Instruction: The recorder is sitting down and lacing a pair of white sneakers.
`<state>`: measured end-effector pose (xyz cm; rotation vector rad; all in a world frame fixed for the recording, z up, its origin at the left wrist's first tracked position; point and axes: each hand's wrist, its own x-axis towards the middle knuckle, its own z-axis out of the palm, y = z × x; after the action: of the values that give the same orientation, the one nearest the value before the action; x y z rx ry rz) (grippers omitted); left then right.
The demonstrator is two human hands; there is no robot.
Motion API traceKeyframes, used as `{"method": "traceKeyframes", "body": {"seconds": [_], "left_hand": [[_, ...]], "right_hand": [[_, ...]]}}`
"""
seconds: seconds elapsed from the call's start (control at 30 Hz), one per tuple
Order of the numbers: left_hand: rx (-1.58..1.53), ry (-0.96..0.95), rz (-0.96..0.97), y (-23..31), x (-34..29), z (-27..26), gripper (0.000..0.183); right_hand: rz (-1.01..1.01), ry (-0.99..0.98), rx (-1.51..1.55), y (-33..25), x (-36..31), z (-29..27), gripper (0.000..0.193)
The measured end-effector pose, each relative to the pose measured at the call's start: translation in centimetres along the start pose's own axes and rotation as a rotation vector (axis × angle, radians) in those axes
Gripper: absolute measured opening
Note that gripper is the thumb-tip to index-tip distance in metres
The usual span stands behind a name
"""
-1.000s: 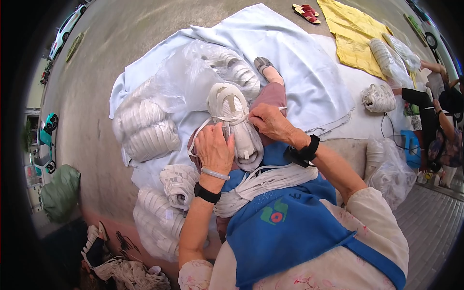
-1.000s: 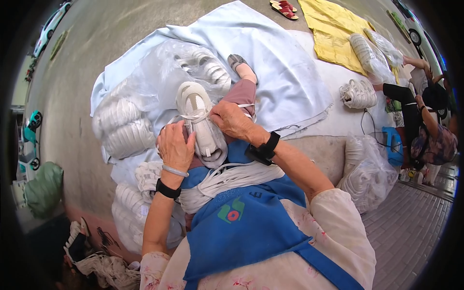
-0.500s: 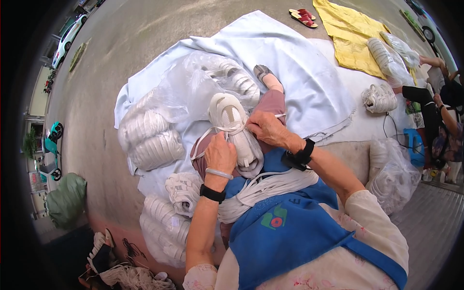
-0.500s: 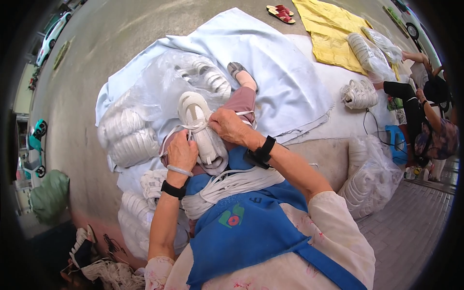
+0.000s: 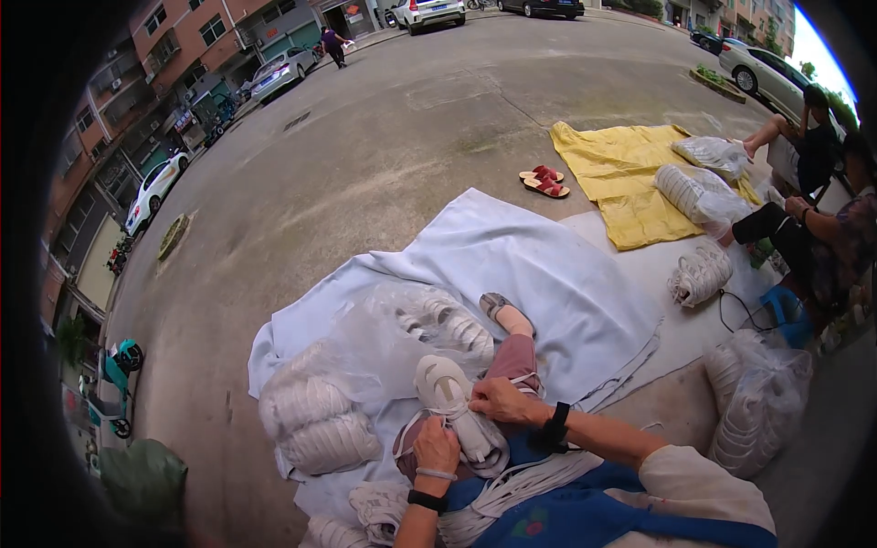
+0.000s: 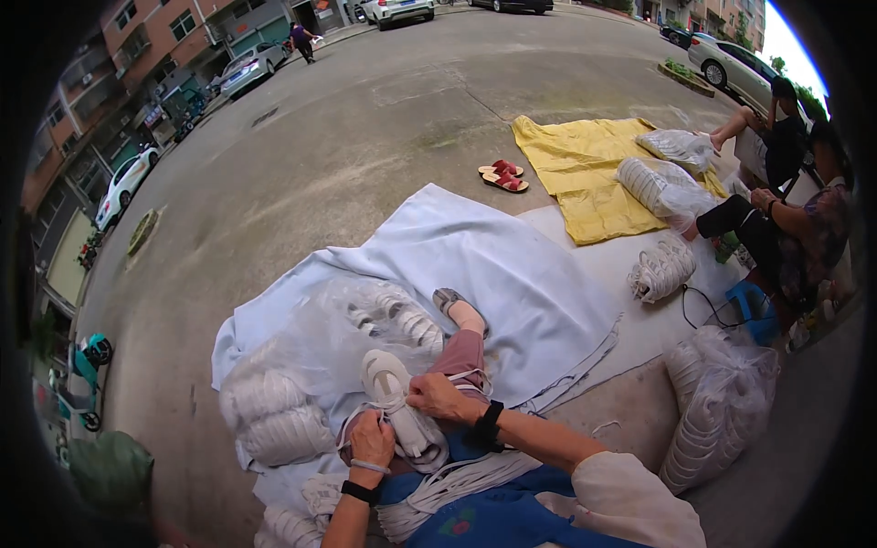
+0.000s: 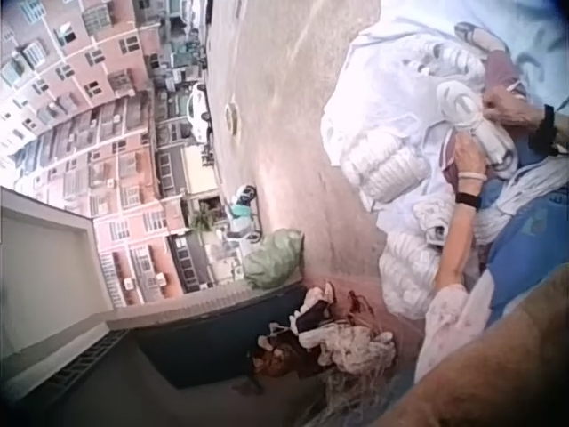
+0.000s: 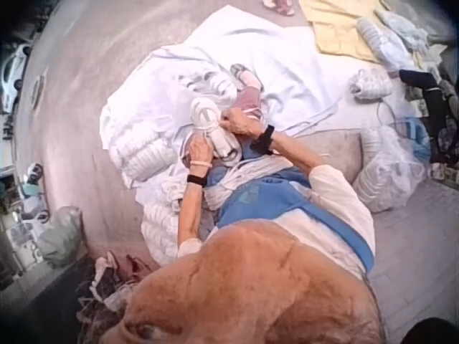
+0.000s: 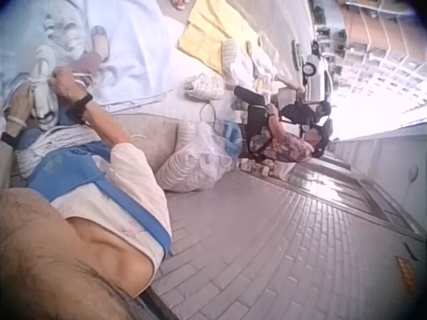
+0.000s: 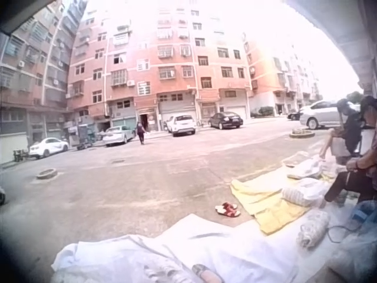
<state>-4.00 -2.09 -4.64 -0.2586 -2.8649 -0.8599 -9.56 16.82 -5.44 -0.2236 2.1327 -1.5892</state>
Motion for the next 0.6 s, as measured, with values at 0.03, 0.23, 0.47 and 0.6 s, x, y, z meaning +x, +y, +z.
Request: {"method": "traceKeyframes", "body": {"seconds": [0.03, 0.23, 0.47, 0.6], "left_hand": [[-0.008, 0.017, -0.014, 0.7, 0.2, -0.5, 0.017], [0.047, -0.078, 0.082, 1.5, 1.4, -0.5, 0.019], [0.200, -0.047, 0.213, -0.4, 0.9, -0.6, 0.011], [0.459, -0.139, 0.374, 0.2, 1.0, -0.5, 0.011]], "right_hand": [[-0.234, 0.107, -0.180, 0.6, 0.2, 0.7, 0.020], [-0.359, 0.259, -0.293, 1.9, -0.2, 0.3, 0.022], [-0.477, 0.241, -0.292, 2.6, 0.3, 2.5, 0.024], [-0.440, 0.298, -0.383, 2.2, -1.2, 2.8, 0.031]]}}
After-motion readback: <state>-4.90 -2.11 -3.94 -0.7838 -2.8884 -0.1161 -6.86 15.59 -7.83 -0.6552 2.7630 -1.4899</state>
